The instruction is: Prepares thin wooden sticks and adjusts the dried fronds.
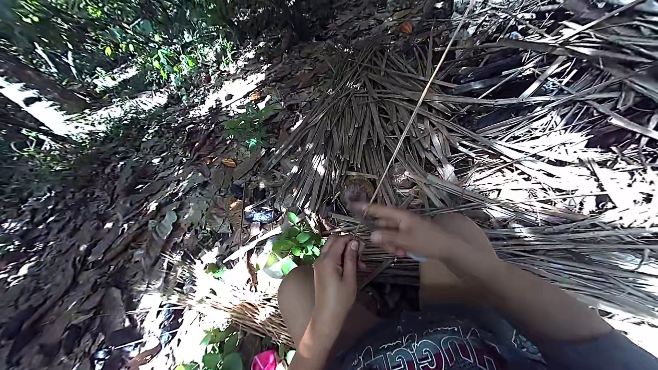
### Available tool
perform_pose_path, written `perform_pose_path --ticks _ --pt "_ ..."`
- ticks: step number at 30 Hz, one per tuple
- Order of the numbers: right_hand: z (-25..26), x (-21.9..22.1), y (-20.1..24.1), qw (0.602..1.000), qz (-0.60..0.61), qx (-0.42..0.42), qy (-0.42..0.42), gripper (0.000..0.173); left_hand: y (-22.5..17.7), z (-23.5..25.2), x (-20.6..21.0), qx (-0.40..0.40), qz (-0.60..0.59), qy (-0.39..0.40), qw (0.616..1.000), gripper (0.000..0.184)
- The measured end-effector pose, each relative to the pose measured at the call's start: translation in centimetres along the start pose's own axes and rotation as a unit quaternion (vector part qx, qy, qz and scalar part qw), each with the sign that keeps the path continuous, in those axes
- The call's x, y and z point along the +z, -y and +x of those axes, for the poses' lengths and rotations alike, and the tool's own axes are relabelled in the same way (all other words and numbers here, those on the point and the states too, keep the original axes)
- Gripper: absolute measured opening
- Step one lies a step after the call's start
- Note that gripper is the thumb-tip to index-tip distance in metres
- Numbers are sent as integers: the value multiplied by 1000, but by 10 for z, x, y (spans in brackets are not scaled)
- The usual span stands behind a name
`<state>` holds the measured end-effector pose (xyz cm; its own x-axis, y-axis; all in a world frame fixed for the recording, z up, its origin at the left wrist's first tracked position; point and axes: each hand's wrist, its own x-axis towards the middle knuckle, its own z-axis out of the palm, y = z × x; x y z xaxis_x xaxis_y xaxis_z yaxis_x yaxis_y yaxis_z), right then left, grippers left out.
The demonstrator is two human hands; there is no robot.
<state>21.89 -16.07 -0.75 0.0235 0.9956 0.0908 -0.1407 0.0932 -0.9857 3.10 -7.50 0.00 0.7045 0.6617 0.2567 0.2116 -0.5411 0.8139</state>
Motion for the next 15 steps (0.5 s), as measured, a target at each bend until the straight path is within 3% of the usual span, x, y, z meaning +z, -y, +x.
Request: perform_pose_path --ticks 2,3,7,11,13,15 --pt "3 9 -10 997 37 -4 67 46 -1 2 -2 5 -6 0 1000 25" --pt "4 1 -7 997 39 -19 60 42 0 0 -4 3 -7 8 1000 26" --pt "10 -74 26 983 14 -136 -120 33 8 -22 -21 -26 -36 52 998 26" --pt "12 -144 54 919 43 -264 -291 27 19 -45 -43 -86 -87 112 986 23" --pt "9 -130 54 922 38 -242 -299 29 22 -46 -46 -107 -91 120 983 22" --pt "6 -71 23 972 32 -134 -193 35 22 -39 -41 -110 -100 102 984 21"
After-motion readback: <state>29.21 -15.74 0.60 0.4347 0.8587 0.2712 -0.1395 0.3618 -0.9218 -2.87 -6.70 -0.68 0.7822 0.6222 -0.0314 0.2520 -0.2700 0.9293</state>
